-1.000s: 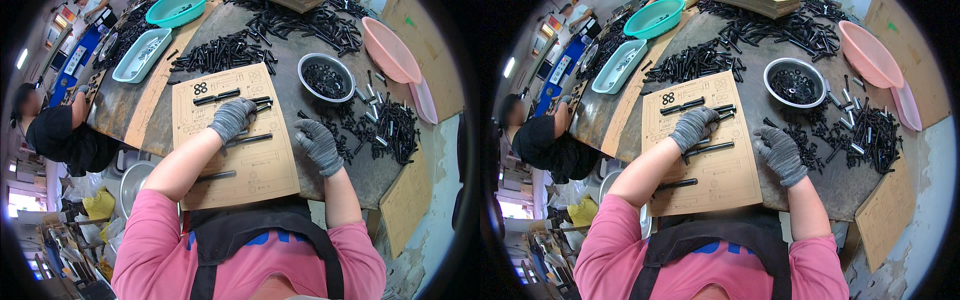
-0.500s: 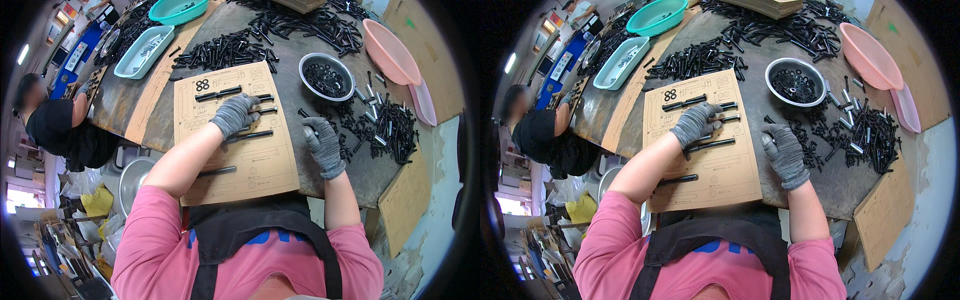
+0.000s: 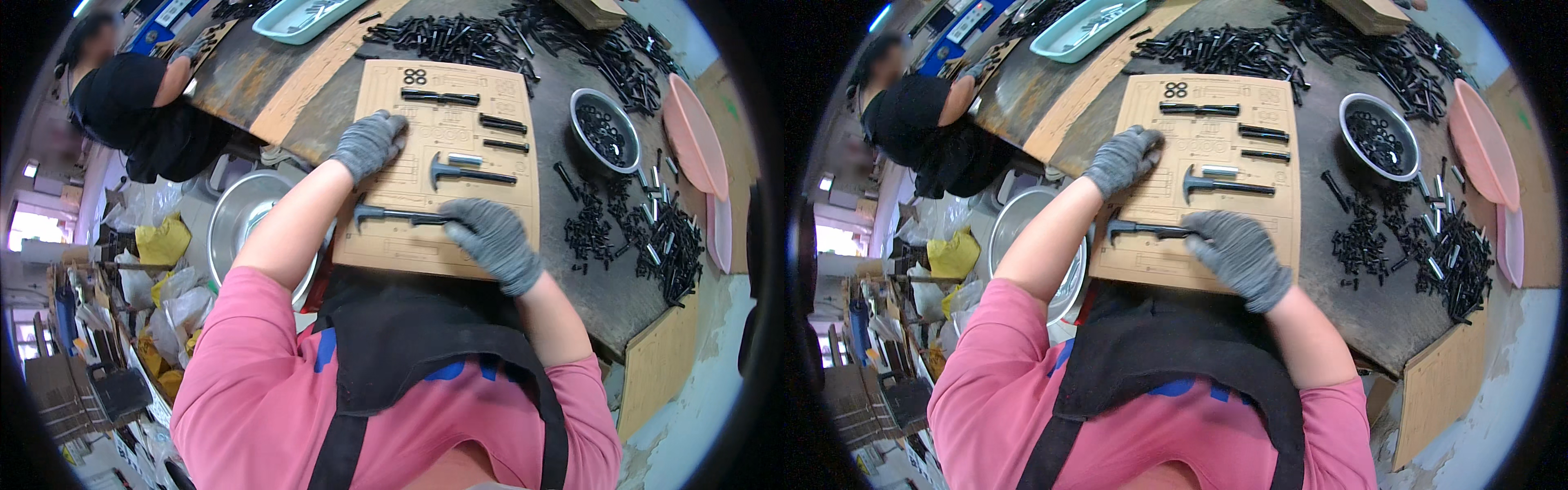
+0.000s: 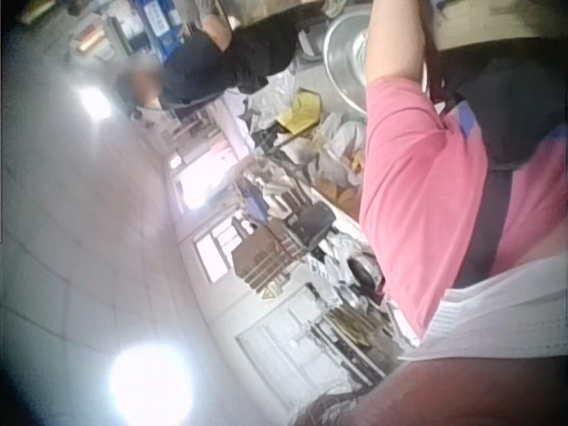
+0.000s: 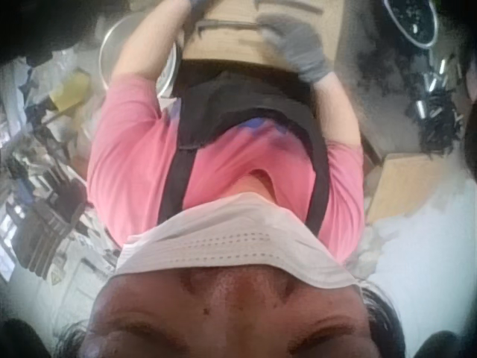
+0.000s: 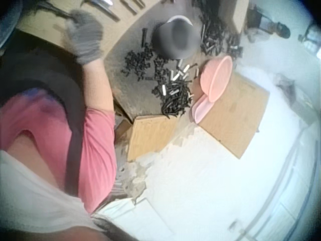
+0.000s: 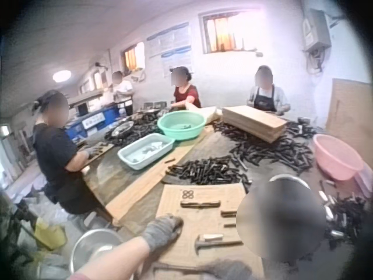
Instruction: The person assembles small black metal hardware components on a cardboard template, picking parts from piles and bowls and placing them into designated slots. The person repeatedly completes one template and moves to a new one, continuing the assembly process.
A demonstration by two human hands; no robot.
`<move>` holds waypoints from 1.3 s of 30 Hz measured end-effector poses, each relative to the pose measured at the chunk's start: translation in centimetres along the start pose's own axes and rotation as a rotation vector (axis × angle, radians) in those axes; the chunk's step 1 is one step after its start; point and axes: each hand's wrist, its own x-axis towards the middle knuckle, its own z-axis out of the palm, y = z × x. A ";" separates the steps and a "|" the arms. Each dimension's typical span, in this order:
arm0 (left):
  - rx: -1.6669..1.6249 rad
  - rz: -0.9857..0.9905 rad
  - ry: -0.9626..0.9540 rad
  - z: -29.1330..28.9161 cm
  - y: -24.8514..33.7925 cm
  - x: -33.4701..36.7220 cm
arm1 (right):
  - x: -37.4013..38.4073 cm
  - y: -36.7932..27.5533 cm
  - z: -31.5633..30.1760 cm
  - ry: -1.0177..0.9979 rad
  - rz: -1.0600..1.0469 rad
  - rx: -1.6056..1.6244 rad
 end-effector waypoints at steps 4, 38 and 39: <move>-0.019 -0.009 0.014 0.5 -0.3 0.1 | -0.1 -1.9 5.1 -0.174 -0.164 -0.389; -0.595 -1.174 0.412 12.7 -18.5 -33.6 | -5.1 0.1 2.3 0.114 0.148 0.164; -0.606 -1.265 0.425 13.1 -19.0 -34.0 | -5.1 -0.3 1.9 0.107 0.152 0.153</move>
